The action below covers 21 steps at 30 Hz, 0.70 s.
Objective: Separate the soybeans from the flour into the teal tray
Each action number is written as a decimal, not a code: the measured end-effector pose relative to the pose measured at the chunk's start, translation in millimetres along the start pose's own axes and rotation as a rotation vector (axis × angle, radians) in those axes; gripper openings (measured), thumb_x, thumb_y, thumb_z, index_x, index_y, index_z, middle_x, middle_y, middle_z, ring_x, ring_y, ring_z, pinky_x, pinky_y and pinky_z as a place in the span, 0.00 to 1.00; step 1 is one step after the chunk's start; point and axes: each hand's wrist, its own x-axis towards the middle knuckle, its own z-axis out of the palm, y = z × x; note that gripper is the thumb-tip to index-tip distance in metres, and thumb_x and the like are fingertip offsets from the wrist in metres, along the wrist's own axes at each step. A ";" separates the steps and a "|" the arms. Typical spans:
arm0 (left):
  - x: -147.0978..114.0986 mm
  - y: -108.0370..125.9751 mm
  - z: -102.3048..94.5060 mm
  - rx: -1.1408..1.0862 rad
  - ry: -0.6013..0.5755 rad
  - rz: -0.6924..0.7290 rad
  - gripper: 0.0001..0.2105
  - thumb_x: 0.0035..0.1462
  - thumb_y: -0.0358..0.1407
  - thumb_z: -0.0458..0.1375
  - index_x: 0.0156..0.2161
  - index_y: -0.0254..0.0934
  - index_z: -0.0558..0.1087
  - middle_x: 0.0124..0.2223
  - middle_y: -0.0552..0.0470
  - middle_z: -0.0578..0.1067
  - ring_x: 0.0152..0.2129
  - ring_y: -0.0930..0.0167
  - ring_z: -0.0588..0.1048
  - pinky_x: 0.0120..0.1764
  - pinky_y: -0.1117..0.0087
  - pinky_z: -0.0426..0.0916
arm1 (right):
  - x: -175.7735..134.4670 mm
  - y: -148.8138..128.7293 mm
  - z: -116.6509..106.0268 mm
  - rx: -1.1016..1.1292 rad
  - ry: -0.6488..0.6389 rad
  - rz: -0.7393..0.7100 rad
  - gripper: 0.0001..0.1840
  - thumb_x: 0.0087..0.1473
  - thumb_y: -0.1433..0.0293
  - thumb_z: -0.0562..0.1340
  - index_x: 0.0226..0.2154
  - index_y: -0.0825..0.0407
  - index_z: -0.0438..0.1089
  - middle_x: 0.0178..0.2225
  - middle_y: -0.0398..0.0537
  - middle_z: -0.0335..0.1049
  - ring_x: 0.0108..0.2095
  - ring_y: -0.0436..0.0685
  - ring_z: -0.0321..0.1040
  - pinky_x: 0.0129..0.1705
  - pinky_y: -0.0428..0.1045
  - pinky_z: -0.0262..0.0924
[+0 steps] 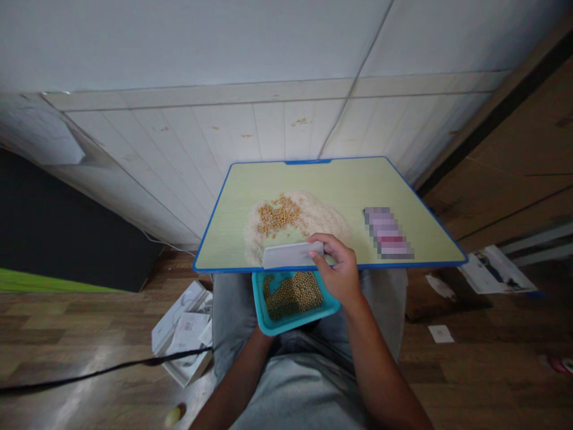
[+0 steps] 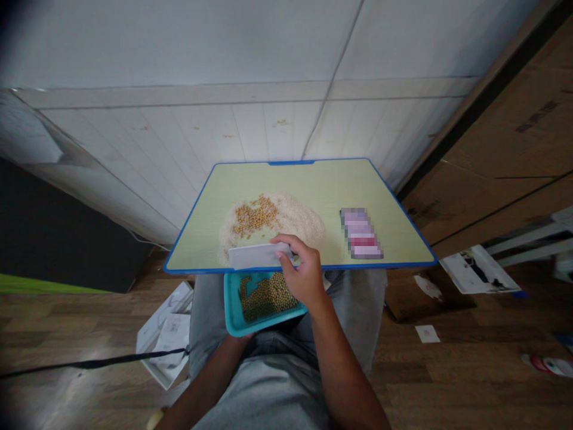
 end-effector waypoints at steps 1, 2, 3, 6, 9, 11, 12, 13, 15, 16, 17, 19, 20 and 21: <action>-1.6 2.4 -1.4 -0.014 -0.002 -0.003 0.29 0.72 0.61 0.63 0.59 0.39 0.87 0.54 0.45 0.88 0.53 0.56 0.86 0.60 0.52 0.81 | -0.2 -0.1 -0.1 -0.004 0.003 0.003 0.11 0.65 0.67 0.68 0.47 0.43 0.86 0.43 0.46 0.90 0.42 0.60 0.86 0.46 0.53 0.79; -2.3 5.0 -2.5 -0.027 -0.009 -0.005 0.29 0.72 0.61 0.63 0.58 0.39 0.87 0.54 0.45 0.88 0.54 0.56 0.86 0.61 0.51 0.80 | -0.5 -0.1 -0.2 -0.007 0.007 0.006 0.11 0.65 0.67 0.68 0.47 0.43 0.86 0.43 0.46 0.90 0.42 0.60 0.86 0.46 0.53 0.79; -2.2 7.5 -3.3 -0.036 -0.017 -0.005 0.28 0.72 0.60 0.63 0.58 0.38 0.87 0.54 0.45 0.88 0.55 0.55 0.86 0.63 0.50 0.79 | -0.9 0.1 -0.2 -0.009 0.012 0.008 0.11 0.65 0.68 0.68 0.48 0.43 0.86 0.44 0.46 0.90 0.42 0.60 0.86 0.45 0.53 0.79; -0.6 13.7 -3.6 -0.052 -0.044 0.007 0.25 0.72 0.57 0.65 0.56 0.38 0.86 0.57 0.44 0.87 0.59 0.55 0.84 0.68 0.48 0.76 | -2.0 1.1 0.0 -0.011 0.024 0.002 0.13 0.65 0.68 0.68 0.49 0.43 0.86 0.45 0.45 0.90 0.43 0.59 0.87 0.46 0.52 0.79; -1.1 17.0 -0.3 -0.068 -0.039 0.014 0.25 0.72 0.58 0.65 0.55 0.37 0.86 0.56 0.45 0.88 0.58 0.54 0.85 0.69 0.48 0.75 | -2.6 1.8 0.1 -0.013 0.022 -0.004 0.13 0.65 0.69 0.68 0.50 0.42 0.86 0.46 0.45 0.91 0.44 0.59 0.87 0.47 0.52 0.79; -3.3 18.1 2.1 -0.078 -0.015 0.009 0.27 0.73 0.60 0.63 0.56 0.37 0.86 0.54 0.45 0.88 0.55 0.55 0.86 0.66 0.49 0.77 | -2.8 2.2 0.0 -0.017 0.022 -0.007 0.13 0.65 0.70 0.68 0.49 0.42 0.86 0.46 0.45 0.91 0.44 0.60 0.88 0.47 0.52 0.79; -4.7 18.6 2.7 -0.078 0.005 0.008 0.28 0.73 0.60 0.62 0.57 0.37 0.86 0.54 0.44 0.88 0.55 0.55 0.86 0.66 0.49 0.78 | -2.8 2.4 -0.1 -0.020 0.021 -0.009 0.13 0.66 0.69 0.68 0.49 0.43 0.86 0.46 0.45 0.91 0.44 0.60 0.88 0.47 0.52 0.79; -6.2 19.1 2.7 -0.073 0.026 0.011 0.28 0.73 0.60 0.62 0.59 0.37 0.85 0.55 0.43 0.87 0.55 0.55 0.86 0.65 0.49 0.78 | -2.9 2.6 -0.3 -0.025 0.023 -0.012 0.13 0.66 0.69 0.68 0.50 0.43 0.87 0.46 0.45 0.91 0.43 0.59 0.88 0.46 0.52 0.79; -8.8 20.0 1.1 -0.054 0.065 0.019 0.28 0.73 0.59 0.64 0.62 0.38 0.84 0.58 0.42 0.86 0.59 0.54 0.84 0.66 0.48 0.77 | -3.0 3.1 -0.7 -0.039 0.025 -0.016 0.13 0.66 0.69 0.69 0.50 0.43 0.87 0.45 0.45 0.91 0.42 0.59 0.88 0.46 0.52 0.79; -9.6 20.3 0.0 -0.040 0.076 0.020 0.28 0.72 0.58 0.65 0.62 0.38 0.84 0.59 0.42 0.86 0.60 0.54 0.84 0.66 0.48 0.77 | -3.0 3.3 -0.9 -0.043 0.027 -0.018 0.13 0.66 0.69 0.69 0.50 0.43 0.87 0.45 0.45 0.91 0.42 0.59 0.88 0.45 0.52 0.79; -9.8 20.3 -0.8 -0.024 0.083 0.016 0.27 0.72 0.58 0.65 0.62 0.39 0.84 0.59 0.42 0.86 0.60 0.54 0.84 0.66 0.49 0.77 | -3.0 3.3 -1.1 -0.047 0.028 -0.020 0.13 0.66 0.69 0.69 0.50 0.43 0.87 0.45 0.45 0.91 0.42 0.59 0.88 0.45 0.52 0.79; -8.3 19.4 -1.0 0.010 0.101 0.003 0.26 0.73 0.58 0.65 0.61 0.39 0.84 0.58 0.42 0.86 0.57 0.57 0.85 0.65 0.50 0.78 | -2.9 3.1 -1.5 -0.050 0.030 -0.022 0.13 0.66 0.69 0.69 0.50 0.43 0.87 0.45 0.45 0.91 0.42 0.59 0.88 0.45 0.52 0.79; -6.8 18.4 -0.4 0.029 0.115 0.000 0.26 0.73 0.58 0.64 0.61 0.39 0.84 0.58 0.42 0.86 0.56 0.57 0.85 0.64 0.50 0.79 | -2.9 2.8 -1.6 -0.053 0.031 -0.021 0.12 0.67 0.69 0.69 0.50 0.43 0.87 0.45 0.46 0.91 0.42 0.60 0.88 0.46 0.52 0.80; -5.2 17.1 0.5 0.052 0.136 -0.002 0.26 0.74 0.58 0.64 0.61 0.38 0.84 0.58 0.41 0.86 0.56 0.57 0.85 0.64 0.50 0.79 | -2.8 2.5 -1.8 -0.057 0.031 -0.020 0.12 0.67 0.69 0.69 0.49 0.44 0.87 0.45 0.46 0.91 0.42 0.60 0.88 0.46 0.53 0.80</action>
